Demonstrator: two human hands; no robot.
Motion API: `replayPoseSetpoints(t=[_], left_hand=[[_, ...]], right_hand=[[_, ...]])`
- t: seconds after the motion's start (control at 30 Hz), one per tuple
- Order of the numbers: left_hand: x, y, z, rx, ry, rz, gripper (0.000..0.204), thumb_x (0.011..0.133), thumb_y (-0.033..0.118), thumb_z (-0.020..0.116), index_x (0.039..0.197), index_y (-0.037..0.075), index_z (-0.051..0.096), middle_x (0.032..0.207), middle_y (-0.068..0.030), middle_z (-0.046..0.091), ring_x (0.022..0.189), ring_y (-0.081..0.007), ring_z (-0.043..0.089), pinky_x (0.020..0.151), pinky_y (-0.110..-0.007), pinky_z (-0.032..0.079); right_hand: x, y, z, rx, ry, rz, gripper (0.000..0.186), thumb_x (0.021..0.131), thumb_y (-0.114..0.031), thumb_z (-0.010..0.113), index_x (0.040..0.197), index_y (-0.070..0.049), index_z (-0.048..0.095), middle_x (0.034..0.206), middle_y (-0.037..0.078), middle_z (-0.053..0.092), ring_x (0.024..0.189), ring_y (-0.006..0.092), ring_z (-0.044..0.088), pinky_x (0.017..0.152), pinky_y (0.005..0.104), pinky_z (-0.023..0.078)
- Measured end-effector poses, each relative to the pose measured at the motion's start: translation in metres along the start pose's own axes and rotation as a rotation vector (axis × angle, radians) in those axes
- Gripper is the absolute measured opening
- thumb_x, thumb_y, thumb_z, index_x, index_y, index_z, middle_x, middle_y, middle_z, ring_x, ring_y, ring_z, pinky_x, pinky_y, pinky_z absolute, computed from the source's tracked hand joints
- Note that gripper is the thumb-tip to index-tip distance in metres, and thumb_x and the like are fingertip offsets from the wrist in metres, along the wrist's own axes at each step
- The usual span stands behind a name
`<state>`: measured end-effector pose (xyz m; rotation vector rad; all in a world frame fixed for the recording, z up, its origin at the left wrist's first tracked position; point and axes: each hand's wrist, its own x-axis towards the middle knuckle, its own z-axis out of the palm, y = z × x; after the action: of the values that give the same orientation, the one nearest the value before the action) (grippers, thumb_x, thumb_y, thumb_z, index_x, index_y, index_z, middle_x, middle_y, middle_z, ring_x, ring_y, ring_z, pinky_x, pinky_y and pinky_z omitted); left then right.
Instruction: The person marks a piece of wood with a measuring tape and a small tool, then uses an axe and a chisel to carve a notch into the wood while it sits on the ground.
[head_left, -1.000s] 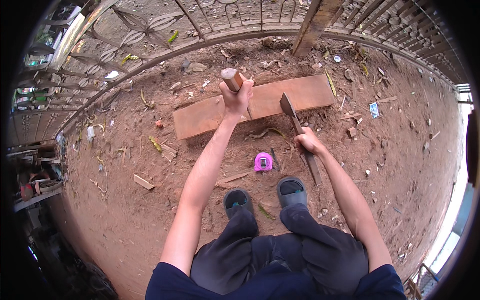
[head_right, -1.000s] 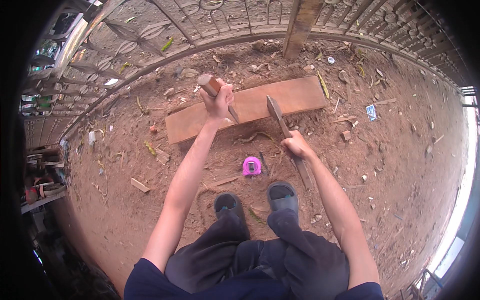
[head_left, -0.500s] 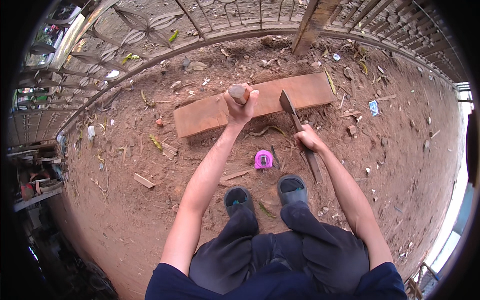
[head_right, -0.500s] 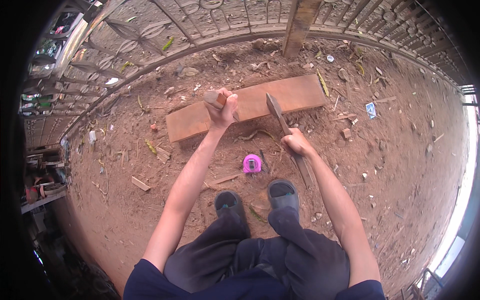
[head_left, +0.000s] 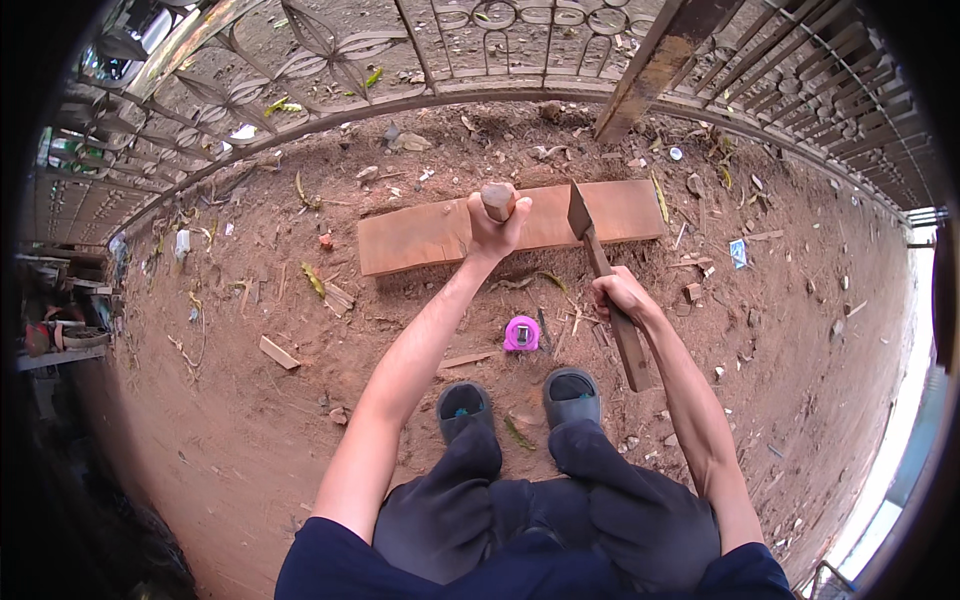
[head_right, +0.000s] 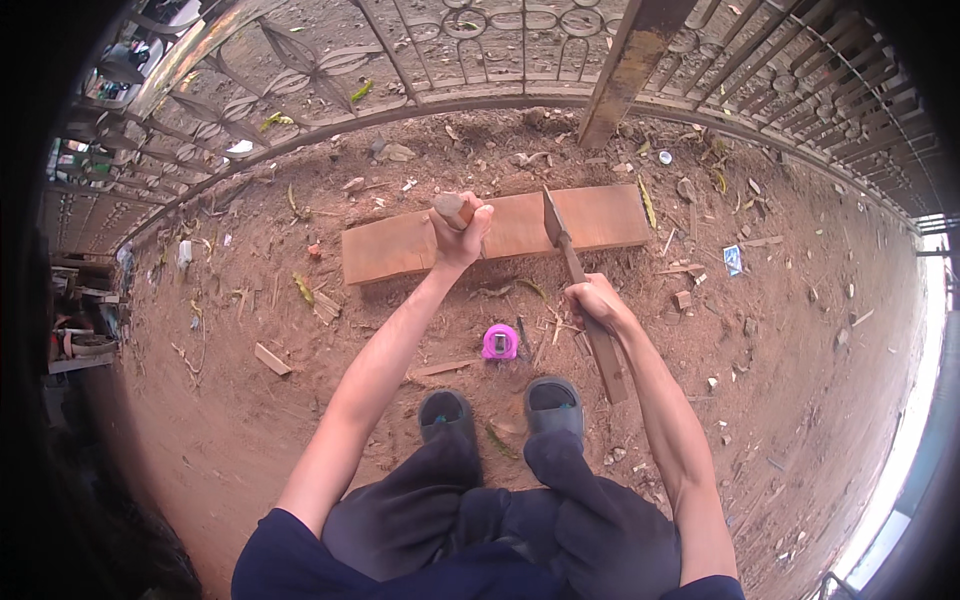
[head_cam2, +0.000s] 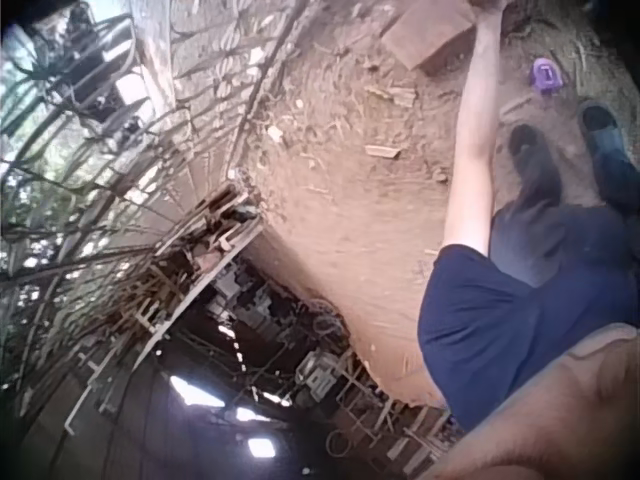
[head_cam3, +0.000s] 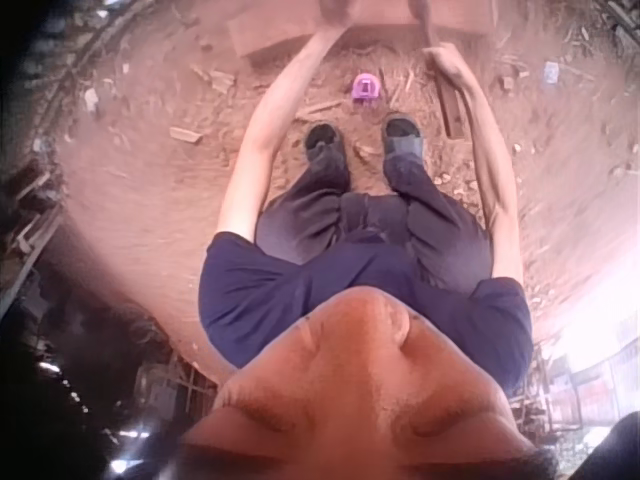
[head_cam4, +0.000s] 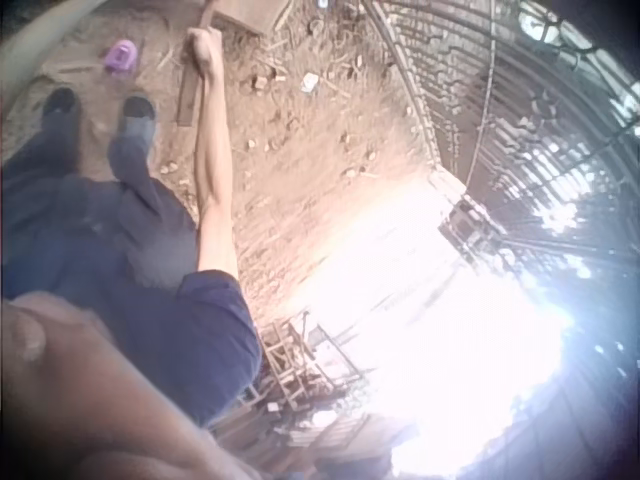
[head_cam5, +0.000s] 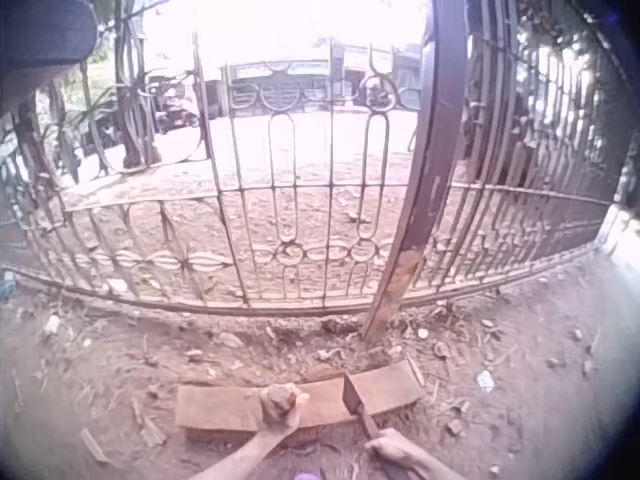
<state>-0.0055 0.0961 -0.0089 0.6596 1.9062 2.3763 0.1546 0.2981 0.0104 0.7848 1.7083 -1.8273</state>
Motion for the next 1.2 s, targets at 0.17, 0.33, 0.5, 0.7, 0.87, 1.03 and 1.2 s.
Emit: replayPoseSetpoints(t=[0.17, 0.33, 0.5, 0.7, 0.87, 1.03, 1.2], left_hand=[[0.004, -0.003, 0.005, 0.100, -0.040, 0.065, 0.021, 0.085, 0.004, 0.065, 0.067, 0.004, 0.054, 0.056, 0.0015, 0.053, 0.048, -0.0054, 0.050, 0.042, -0.024, 0.036], [0.006, 0.010, 0.007, 0.187, -0.026, 0.082, 0.028, 0.081, 0.013, 0.072, 0.062, 0.006, 0.051, 0.055, 0.0033, 0.050, 0.052, -0.0061, 0.050, 0.047, -0.029, 0.037], [0.008, 0.023, 0.007, 0.215, 0.003, 0.155, 0.029, 0.082, 0.015, 0.068, 0.060, 0.004, 0.051, 0.051, -0.0034, 0.048, 0.045, -0.0127, 0.050, 0.045, -0.033, 0.037], [0.005, 0.026, 0.008, 0.145, 0.000, 0.152, 0.027, 0.080, 0.013, 0.068, 0.060, 0.003, 0.053, 0.052, -0.0040, 0.050, 0.047, -0.0108, 0.050, 0.046, -0.032, 0.038], [0.002, -0.004, 0.013, 0.181, -0.032, 0.241, 0.008, 0.082, 0.010, 0.068, 0.078, 0.002, 0.069, 0.060, -0.0019, 0.060, 0.055, -0.0097, 0.057, 0.051, -0.030, 0.044], [0.000, 0.018, 0.013, 0.187, -0.032, 0.140, 0.017, 0.078, 0.013, 0.069, 0.067, 0.002, 0.061, 0.058, -0.0076, 0.060, 0.050, -0.0143, 0.058, 0.048, -0.032, 0.044], [0.003, 0.018, 0.012, 0.172, -0.040, 0.180, 0.018, 0.079, 0.013, 0.068, 0.068, 0.002, 0.062, 0.059, -0.0071, 0.062, 0.053, -0.0137, 0.061, 0.049, -0.031, 0.045]], right_hand=[[-0.055, -0.089, 0.009, 0.100, -0.031, -0.023, 0.008, 0.075, -0.005, 0.054, 0.071, -0.003, 0.047, 0.059, 0.006, 0.045, 0.046, 0.0163, 0.047, 0.044, 0.0335, 0.039], [-0.139, -0.206, 0.048, 0.095, -0.093, -0.224, 0.013, 0.066, -0.004, 0.053, 0.077, -0.001, 0.047, 0.060, 0.006, 0.043, 0.045, 0.0155, 0.042, 0.042, 0.0310, 0.035], [-0.212, -0.282, 0.081, 0.071, -0.061, -0.751, 0.026, 0.055, -0.008, 0.052, 0.077, -0.001, 0.040, 0.054, 0.006, 0.039, 0.038, 0.0140, 0.035, 0.034, 0.0259, 0.032], [-0.206, -0.259, 0.087, -0.006, -0.150, -0.693, 0.028, 0.050, -0.007, 0.058, 0.076, -0.004, 0.048, 0.056, 0.005, 0.047, 0.048, 0.0131, 0.045, 0.047, 0.0266, 0.038], [-0.127, -0.164, 0.079, -0.390, -0.096, -0.084, 0.012, 0.071, -0.011, 0.058, 0.073, -0.001, 0.052, 0.058, 0.005, 0.052, 0.048, 0.0157, 0.053, 0.046, 0.0303, 0.042], [-0.170, -0.232, 0.087, -0.376, -0.139, -0.370, 0.018, 0.064, -0.008, 0.058, 0.078, 0.001, 0.052, 0.060, 0.005, 0.050, 0.045, 0.0147, 0.047, 0.043, 0.0285, 0.039], [-0.240, -0.298, 0.111, 0.070, 0.000, -0.705, 0.032, 0.053, -0.005, 0.054, 0.082, 0.003, 0.044, 0.052, 0.007, 0.040, 0.041, 0.0144, 0.043, 0.032, 0.0250, 0.036]])
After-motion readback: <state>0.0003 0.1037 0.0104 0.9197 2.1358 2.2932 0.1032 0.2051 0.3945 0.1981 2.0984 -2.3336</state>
